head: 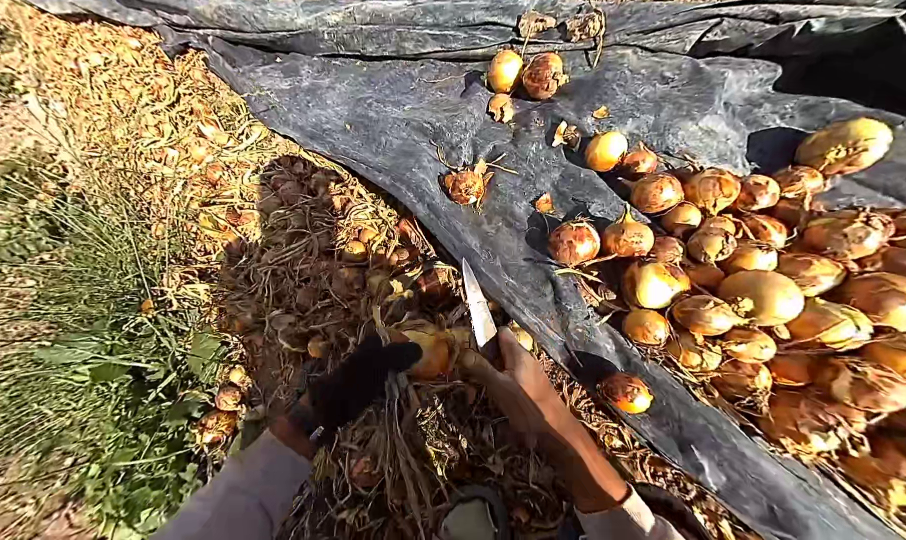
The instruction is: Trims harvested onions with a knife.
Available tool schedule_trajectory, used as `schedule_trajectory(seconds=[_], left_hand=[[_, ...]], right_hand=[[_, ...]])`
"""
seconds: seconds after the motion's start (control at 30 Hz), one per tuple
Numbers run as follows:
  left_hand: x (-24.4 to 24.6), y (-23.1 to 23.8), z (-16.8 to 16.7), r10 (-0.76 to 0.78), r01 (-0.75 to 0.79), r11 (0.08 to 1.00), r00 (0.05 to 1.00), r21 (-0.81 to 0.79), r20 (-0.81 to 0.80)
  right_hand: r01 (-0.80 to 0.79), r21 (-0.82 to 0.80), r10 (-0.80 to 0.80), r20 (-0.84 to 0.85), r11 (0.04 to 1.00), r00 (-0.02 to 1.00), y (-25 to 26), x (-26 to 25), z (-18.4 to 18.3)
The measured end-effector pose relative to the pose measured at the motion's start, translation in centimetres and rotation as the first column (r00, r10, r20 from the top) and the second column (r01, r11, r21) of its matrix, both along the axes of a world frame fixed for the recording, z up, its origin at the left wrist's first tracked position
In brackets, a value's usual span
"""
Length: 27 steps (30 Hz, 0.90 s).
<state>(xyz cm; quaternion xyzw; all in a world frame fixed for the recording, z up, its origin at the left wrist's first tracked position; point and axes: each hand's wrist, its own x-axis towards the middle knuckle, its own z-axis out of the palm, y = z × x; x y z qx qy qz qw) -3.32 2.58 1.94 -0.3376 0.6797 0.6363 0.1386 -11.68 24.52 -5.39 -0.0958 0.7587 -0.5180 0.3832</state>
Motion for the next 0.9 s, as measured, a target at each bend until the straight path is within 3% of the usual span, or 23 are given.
schedule_trajectory(seconds=[0.07, 0.13, 0.2, 0.27, 0.33, 0.37, 0.4, 0.43, 0.5, 0.57, 0.63, 0.7, 0.83, 0.9], left_hand=[[1.2, 0.9, 0.9, 0.017, -0.021, 0.994, 0.999, 0.108, 0.031], [1.2, 1.5, 1.4, -0.083, 0.076, 0.980, 0.996, 0.182, 0.035], [0.7, 1.7, 1.3, -0.186, 0.183, 0.975, 0.983, 0.129, 0.007], [0.3, 1.5, 0.6, -0.337, 0.326, 0.908, 0.941, -0.263, 0.003], [-0.8, 0.8, -0.3, -0.433, 0.414, 0.604, 0.888, -0.681, 0.156], [-1.6, 0.2, -0.6, -0.415, 0.428, 0.496, 0.881, -0.756, 0.227], [-2.3, -0.6, -0.9, -0.381, 0.414, 0.447, 0.890, -0.793, 0.250], [-2.7, -1.4, -1.0, -0.334, 0.355, 0.477, 0.919, -0.804, 0.207], [-2.9, -2.2, 0.0, -0.259, 0.219, 0.637, 0.964, -0.739, 0.063], [-2.2, -1.8, 1.2, -0.355, 0.247, 0.702, 0.935, -0.668, -0.027], [-2.2, -0.3, 2.0, -0.472, 0.354, 0.641, 0.881, -0.681, 0.014], [-2.9, 0.9, 2.1, -0.498, 0.459, 0.559, 0.852, -0.691, 0.162], [-4.5, 0.8, -1.9, -0.504, 0.446, 0.463, 0.843, -0.766, 0.187], [-5.1, 1.2, -5.7, -0.557, 0.428, 0.320, 0.807, -0.845, 0.197]], right_hand=[[-0.088, -0.037, 0.086, -0.072, 0.995, 0.994, -1.1, 1.1, 0.2], [-0.113, -0.126, 0.094, -0.142, 0.986, 0.985, -1.5, 2.0, -0.1], [-0.091, -0.194, 0.064, -0.142, 0.977, 0.988, -1.7, 2.6, -0.4], [-0.063, -0.219, 0.051, -0.063, 0.974, 0.997, -1.8, 3.1, -0.2], [-0.050, -0.241, 0.060, 0.036, 0.969, 0.998, -2.1, 3.3, 0.6], [-0.043, -0.256, 0.059, 0.054, 0.966, 0.997, -2.2, 3.4, 1.1], [-0.032, -0.260, 0.049, 0.059, 0.965, 0.997, -2.3, 3.5, 1.5], [-0.021, -0.236, 0.032, 0.045, 0.972, 0.998, -2.3, 3.6, 1.4], [-0.036, -0.064, 0.037, 0.009, 0.997, 0.999, -2.0, 3.0, 0.1], [-0.124, 0.149, 0.120, 0.034, 0.981, 0.992, -1.6, 2.0, -0.9], [-0.206, 0.300, 0.201, 0.049, 0.932, 0.978, -1.6, 1.3, -0.8], [-0.160, 0.326, 0.179, -0.031, 0.932, 0.983, -1.5, 0.9, -0.6], [0.089, 0.173, -0.028, -0.326, 0.981, 0.945, 1.0, -0.9, -0.6], [0.206, 0.093, -0.158, -0.375, 0.974, 0.914, 2.6, -1.9, 0.5]])
